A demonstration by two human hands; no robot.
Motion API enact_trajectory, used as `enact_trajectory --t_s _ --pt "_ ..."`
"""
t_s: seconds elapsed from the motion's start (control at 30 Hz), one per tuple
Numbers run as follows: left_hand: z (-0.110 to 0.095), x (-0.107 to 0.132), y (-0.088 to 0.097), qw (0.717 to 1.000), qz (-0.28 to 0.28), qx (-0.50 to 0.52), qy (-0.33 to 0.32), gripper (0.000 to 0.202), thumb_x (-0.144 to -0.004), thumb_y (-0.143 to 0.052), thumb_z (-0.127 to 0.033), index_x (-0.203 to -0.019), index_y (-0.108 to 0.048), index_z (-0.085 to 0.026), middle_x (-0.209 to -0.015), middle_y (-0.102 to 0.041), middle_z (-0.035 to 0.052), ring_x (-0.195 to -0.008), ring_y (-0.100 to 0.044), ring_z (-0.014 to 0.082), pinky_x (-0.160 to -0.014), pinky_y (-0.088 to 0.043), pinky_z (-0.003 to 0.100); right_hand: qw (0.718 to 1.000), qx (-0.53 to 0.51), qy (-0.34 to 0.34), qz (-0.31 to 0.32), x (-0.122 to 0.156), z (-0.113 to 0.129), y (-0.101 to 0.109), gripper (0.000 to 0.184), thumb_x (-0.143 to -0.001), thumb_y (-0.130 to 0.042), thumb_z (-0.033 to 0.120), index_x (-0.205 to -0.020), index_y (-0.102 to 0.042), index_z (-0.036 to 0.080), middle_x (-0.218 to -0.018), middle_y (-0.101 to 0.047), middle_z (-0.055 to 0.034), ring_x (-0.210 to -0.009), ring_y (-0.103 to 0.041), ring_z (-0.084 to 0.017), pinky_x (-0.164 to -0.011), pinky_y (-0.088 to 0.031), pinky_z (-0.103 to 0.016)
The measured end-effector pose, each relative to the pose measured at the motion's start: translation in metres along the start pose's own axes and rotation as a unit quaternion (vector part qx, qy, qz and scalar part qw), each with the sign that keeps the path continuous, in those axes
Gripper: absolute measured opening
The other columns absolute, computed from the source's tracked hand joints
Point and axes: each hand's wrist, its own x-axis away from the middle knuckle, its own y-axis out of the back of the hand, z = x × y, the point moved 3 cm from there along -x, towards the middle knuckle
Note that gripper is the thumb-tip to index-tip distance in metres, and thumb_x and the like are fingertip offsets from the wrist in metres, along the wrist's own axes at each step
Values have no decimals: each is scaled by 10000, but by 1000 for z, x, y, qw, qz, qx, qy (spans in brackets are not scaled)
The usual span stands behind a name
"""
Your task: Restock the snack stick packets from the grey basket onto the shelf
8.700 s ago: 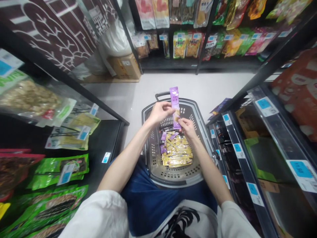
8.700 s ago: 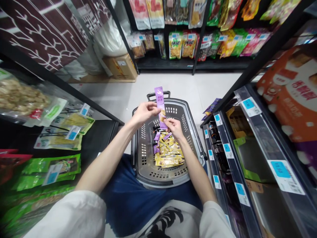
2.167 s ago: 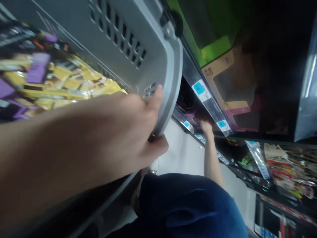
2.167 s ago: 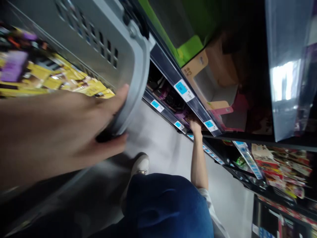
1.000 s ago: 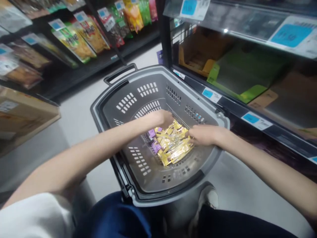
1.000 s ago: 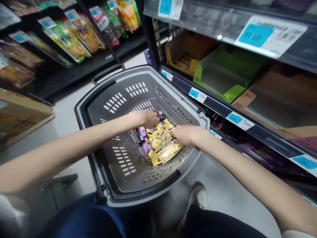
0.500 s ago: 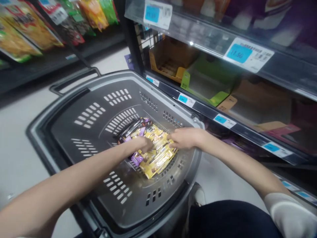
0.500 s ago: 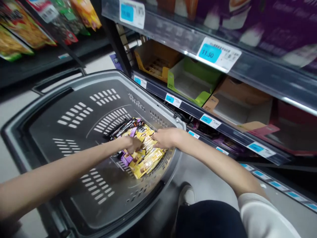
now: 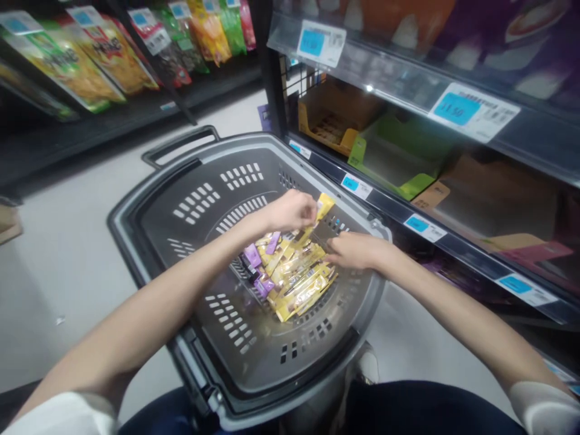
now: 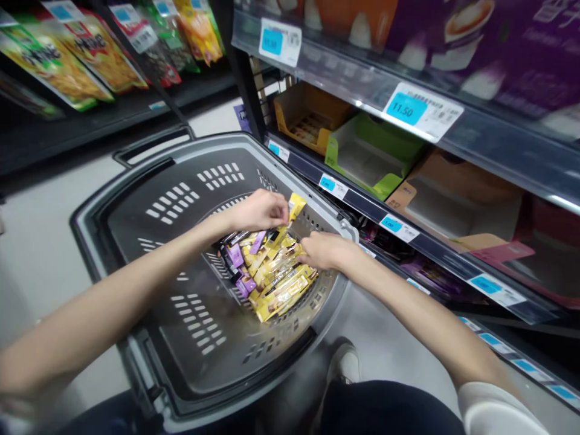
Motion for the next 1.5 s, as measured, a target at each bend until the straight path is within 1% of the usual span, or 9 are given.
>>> enact_trajectory --t_s 0.1,0.27,0.4,0.5,0.6,0.73,0.93,1.17,1.5 --pt "1 20 20 976 -65 202 39 195 -841 -727 -288 -896 -685 -106 -812 -708 55 -713 -657 106 -707 -499 228 995 -21 14 -94 -1 0 3 299 -1044 -516 330 -1131 -704 114 -976 -760 -161 -876 -717 -268 -677 -382 -328" --pt "-2 33 28 867 -91 486 59 267 -817 -760 -206 -1027 -614 -131 -945 -649 35 -779 -648 81 -747 -565 239 944 -85 77 -308 10 7 11 104 -906 -548 169 -952 -639 189 -943 -708 -53 -766 -594 -173 -664 -315 -306" --pt "-11 30 19 819 -31 565 94 312 -866 -711 -162 -1167 -631 -152 -960 -653 30 -818 -658 79 -788 -567 244 861 -155 -5 -484 25 7 15 76 -874 -607 231 -823 -562 198 -823 -633 -23 -676 -507 -150 -657 -340 -295" --pt "-13 28 11 809 -8 576 115 226 -920 -662 -185 -1133 -657 -112 -945 -672 58 -792 -656 84 -822 -581 276 818 -202 -8 -539 31 7 15 111 -929 -621 297 -946 -629 188 -938 -676 -41 -699 -567 -148 -698 -419 -293" --pt "-14 29 7 829 39 549 103 259 -998 -571 -337 -937 -653 -99 -806 -649 63 -707 -644 108 -753 -571 286 804 -226 7 -550 32 6 15 203 -997 -597 349 -1022 -701 177 -1057 -721 -84 -826 -653 -188 -753 -466 -314" --pt "-17 35 7 896 110 427 53 623 -997 -499 -614 -612 -556 -128 -565 -503 28 -518 -446 70 -551 -371 239 795 -343 -25 -501 27 -4 13 361 -994 -626 449 -785 -679 159 -737 -716 -58 -659 -648 -187 -641 -440 -308" --pt "-16 34 10 928 52 366 49 353 -891 -729 -491 -946 -786 -148 -618 -483 -15 -549 -310 59 -535 -202 247 807 -422 0 -412 21 -7 8 352 -964 -672 468 -821 -716 149 -668 -716 -51 -582 -645 -174 -593 -441 -292" --pt "-17 34 11 936 6 346 63 385 -840 -758 -513 -770 -795 -136 -562 -421 -26 -570 -248 62 -596 -145 296 741 -516 17 -430 25 -4 9 509 -882 -727 658 -757 -649 171 -636 -677 -35 -529 -592 -135 -509 -414 -256" --pt "-16 35 14 932 -42 354 67 320 -778 -818 -414 -949 -831 -145 -529 -378 -60 -560 -241 53 -694 -255 315 757 -505 23 -414 24 -3 6 557 -842 -739 713 -819 -701 157 -637 -661 -20 -473 -522 -111 -458 -396 -245"
